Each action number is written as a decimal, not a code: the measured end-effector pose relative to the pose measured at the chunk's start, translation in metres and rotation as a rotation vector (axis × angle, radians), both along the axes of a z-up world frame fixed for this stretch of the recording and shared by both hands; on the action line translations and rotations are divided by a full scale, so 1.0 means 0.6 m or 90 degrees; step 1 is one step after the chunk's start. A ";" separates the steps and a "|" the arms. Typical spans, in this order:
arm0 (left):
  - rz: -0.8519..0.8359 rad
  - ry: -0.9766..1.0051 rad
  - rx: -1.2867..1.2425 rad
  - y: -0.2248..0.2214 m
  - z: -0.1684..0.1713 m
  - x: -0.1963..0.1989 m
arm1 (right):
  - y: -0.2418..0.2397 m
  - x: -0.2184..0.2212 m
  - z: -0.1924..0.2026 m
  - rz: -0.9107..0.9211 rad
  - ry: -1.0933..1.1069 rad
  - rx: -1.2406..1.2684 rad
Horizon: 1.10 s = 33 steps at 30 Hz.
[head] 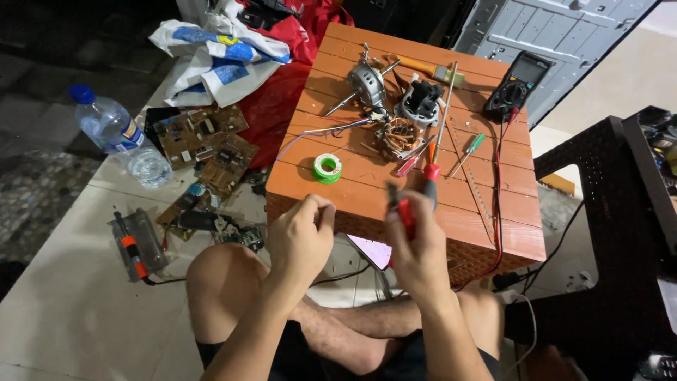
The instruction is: Stripping insulation from electrical wires and twisting the copper strands to prepare them for connection to a motor assembly.
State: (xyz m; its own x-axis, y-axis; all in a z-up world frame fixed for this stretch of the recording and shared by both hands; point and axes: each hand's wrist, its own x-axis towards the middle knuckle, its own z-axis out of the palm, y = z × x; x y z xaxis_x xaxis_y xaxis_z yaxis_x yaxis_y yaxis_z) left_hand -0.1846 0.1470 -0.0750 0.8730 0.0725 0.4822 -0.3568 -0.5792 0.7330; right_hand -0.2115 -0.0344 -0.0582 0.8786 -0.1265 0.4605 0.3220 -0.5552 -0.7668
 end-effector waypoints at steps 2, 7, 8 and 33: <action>0.003 -0.005 0.024 -0.007 -0.015 0.009 | 0.003 -0.006 0.013 -0.009 0.042 -0.111; 0.007 -0.033 0.062 -0.018 -0.032 0.014 | 0.003 0.001 0.008 0.023 0.090 -0.317; 0.005 -0.042 0.067 -0.018 -0.030 0.012 | 0.002 0.004 0.004 0.033 0.095 -0.359; 0.073 -0.113 0.186 -0.006 -0.074 0.013 | 0.024 0.036 0.036 0.083 0.212 -0.535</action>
State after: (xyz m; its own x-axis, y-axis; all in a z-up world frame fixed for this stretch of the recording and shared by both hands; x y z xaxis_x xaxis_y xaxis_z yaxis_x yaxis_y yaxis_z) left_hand -0.1765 0.1433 -0.1191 0.7677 0.0020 0.6408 -0.3844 -0.7986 0.4630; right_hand -0.1901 -0.0198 -0.0369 0.9663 0.2458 0.0768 0.2562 -0.9476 -0.1907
